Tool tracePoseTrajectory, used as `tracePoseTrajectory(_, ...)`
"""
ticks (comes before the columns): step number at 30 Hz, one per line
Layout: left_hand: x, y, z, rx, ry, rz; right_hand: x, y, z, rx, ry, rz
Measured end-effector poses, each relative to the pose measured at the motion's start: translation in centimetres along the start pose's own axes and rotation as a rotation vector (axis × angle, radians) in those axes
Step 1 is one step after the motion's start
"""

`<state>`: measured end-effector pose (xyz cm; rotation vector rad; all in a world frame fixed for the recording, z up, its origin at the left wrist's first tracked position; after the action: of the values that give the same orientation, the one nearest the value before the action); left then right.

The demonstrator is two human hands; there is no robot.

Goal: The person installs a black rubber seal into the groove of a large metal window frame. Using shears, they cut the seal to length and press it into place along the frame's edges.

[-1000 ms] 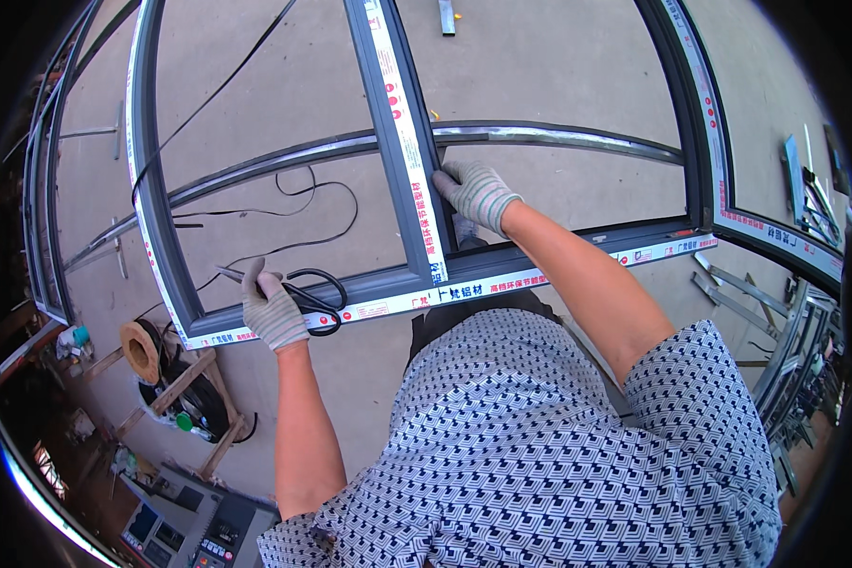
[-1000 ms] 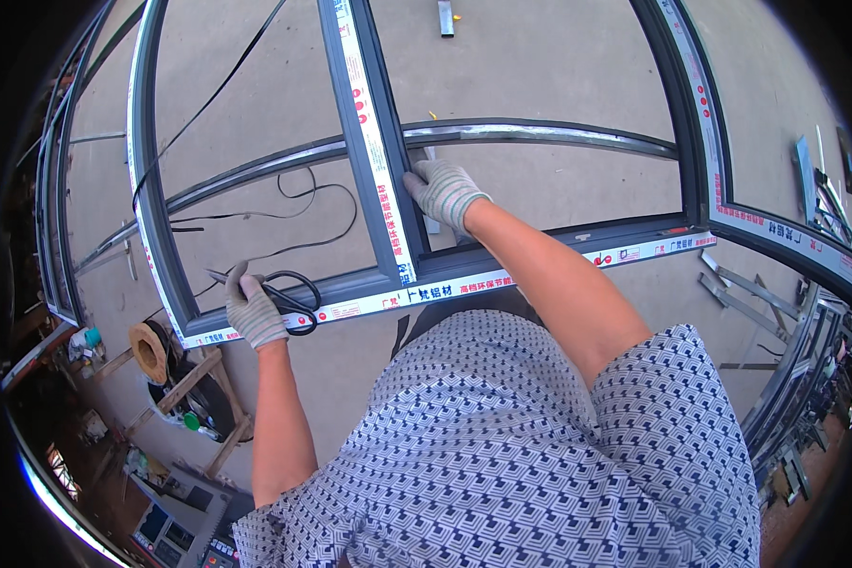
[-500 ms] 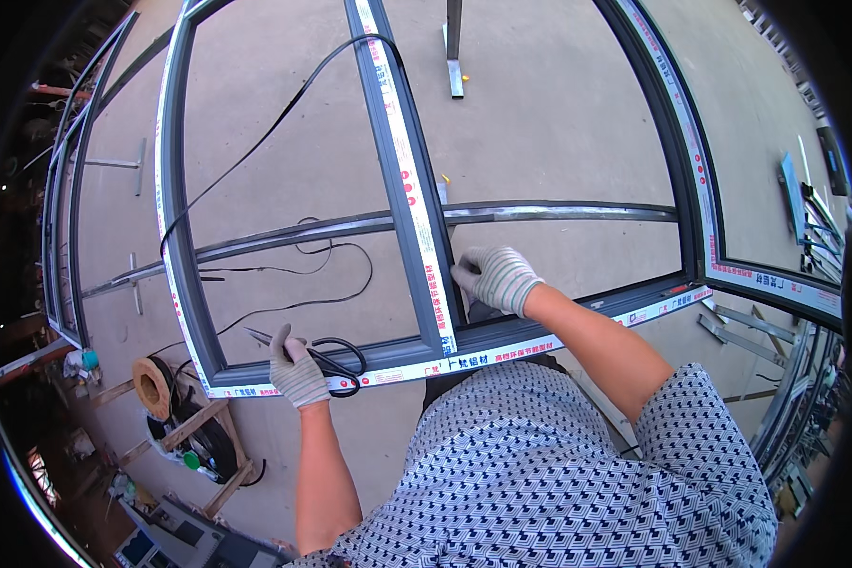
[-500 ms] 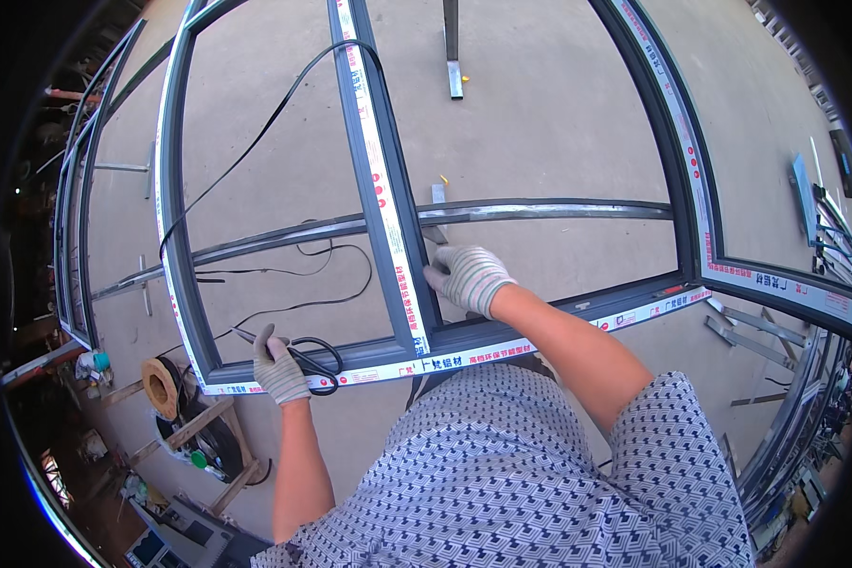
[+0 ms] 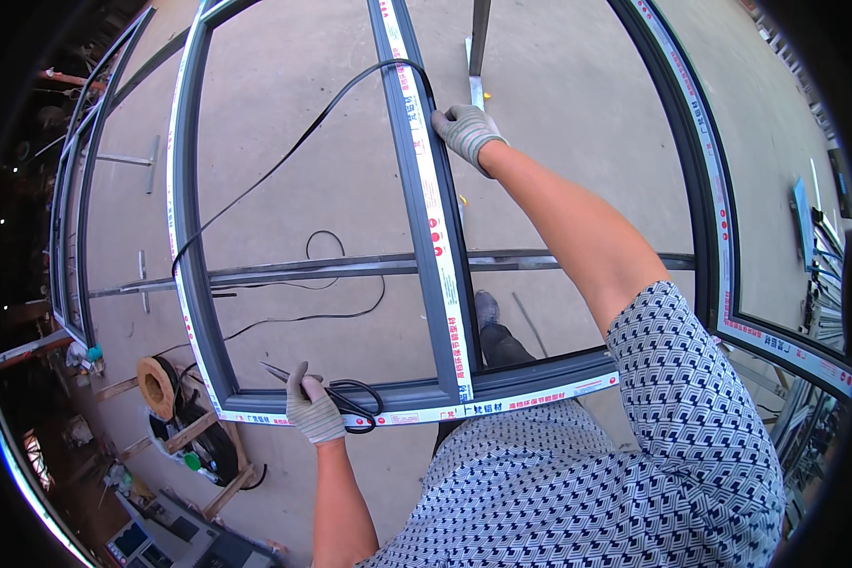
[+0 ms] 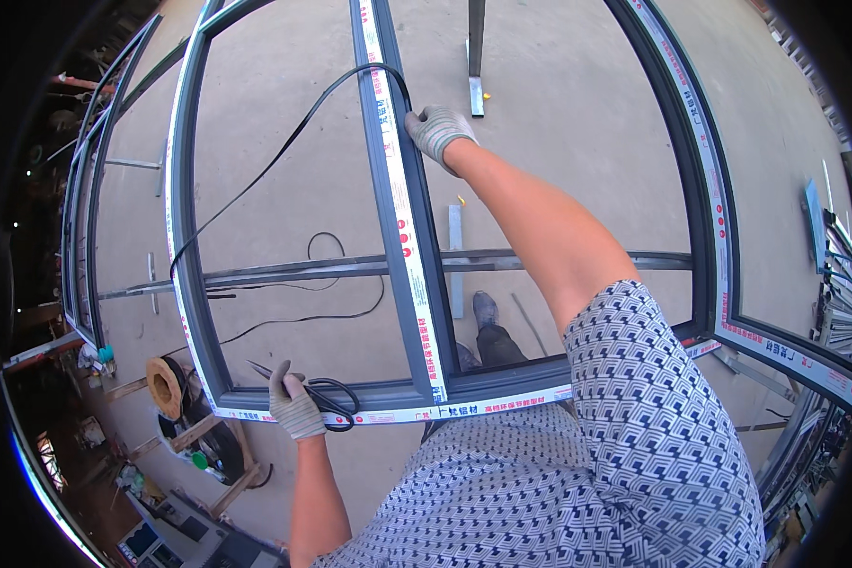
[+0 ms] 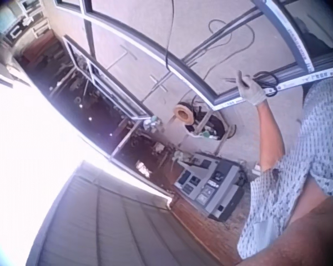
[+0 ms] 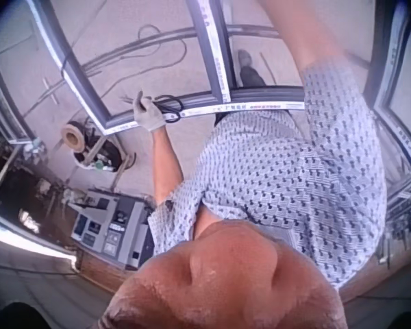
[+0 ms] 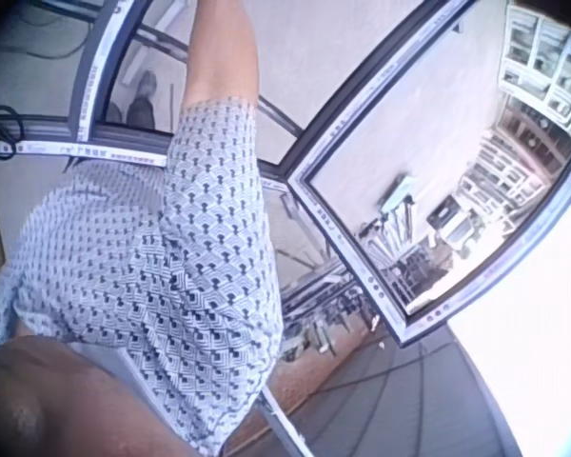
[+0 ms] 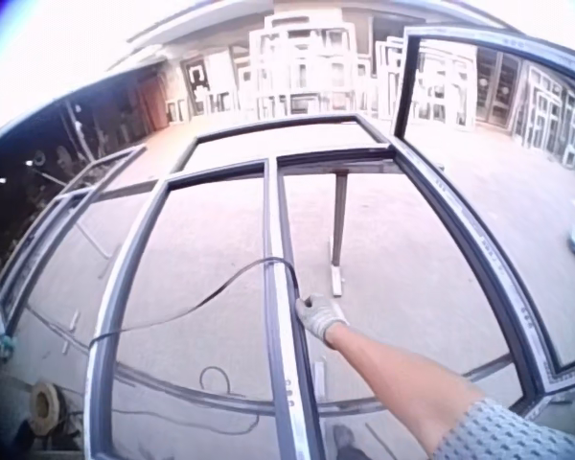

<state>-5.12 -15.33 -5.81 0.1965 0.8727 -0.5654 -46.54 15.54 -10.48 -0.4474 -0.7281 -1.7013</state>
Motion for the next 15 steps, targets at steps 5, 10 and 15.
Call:
tracePoseTrajectory(5,0.6,0.0,-0.3,0.002,0.063,0.071,-0.1,-5.9,-2.7,0.006,-0.058,-0.028)
tracePoseTrajectory(10,1.6,-0.1,0.2,0.000,0.028,0.034,0.2,-7.1,-3.8,0.073,-0.237,-0.115)
tracePoseTrajectory(15,0.6,0.0,-0.2,-0.002,0.032,0.021,0.1,-4.8,-3.1,0.131,-0.420,-0.196)
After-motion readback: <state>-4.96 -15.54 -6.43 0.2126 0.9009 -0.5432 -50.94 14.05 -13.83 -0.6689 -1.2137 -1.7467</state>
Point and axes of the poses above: each hand's wrist, its own y-axis away from the middle knuckle, its own z-axis out of the back of the hand, x = y × z, the point moved 4 cm from there along -y, towards the middle knuckle, and after that the axes turned 12 degrees about -x, right-handed, at the moved point
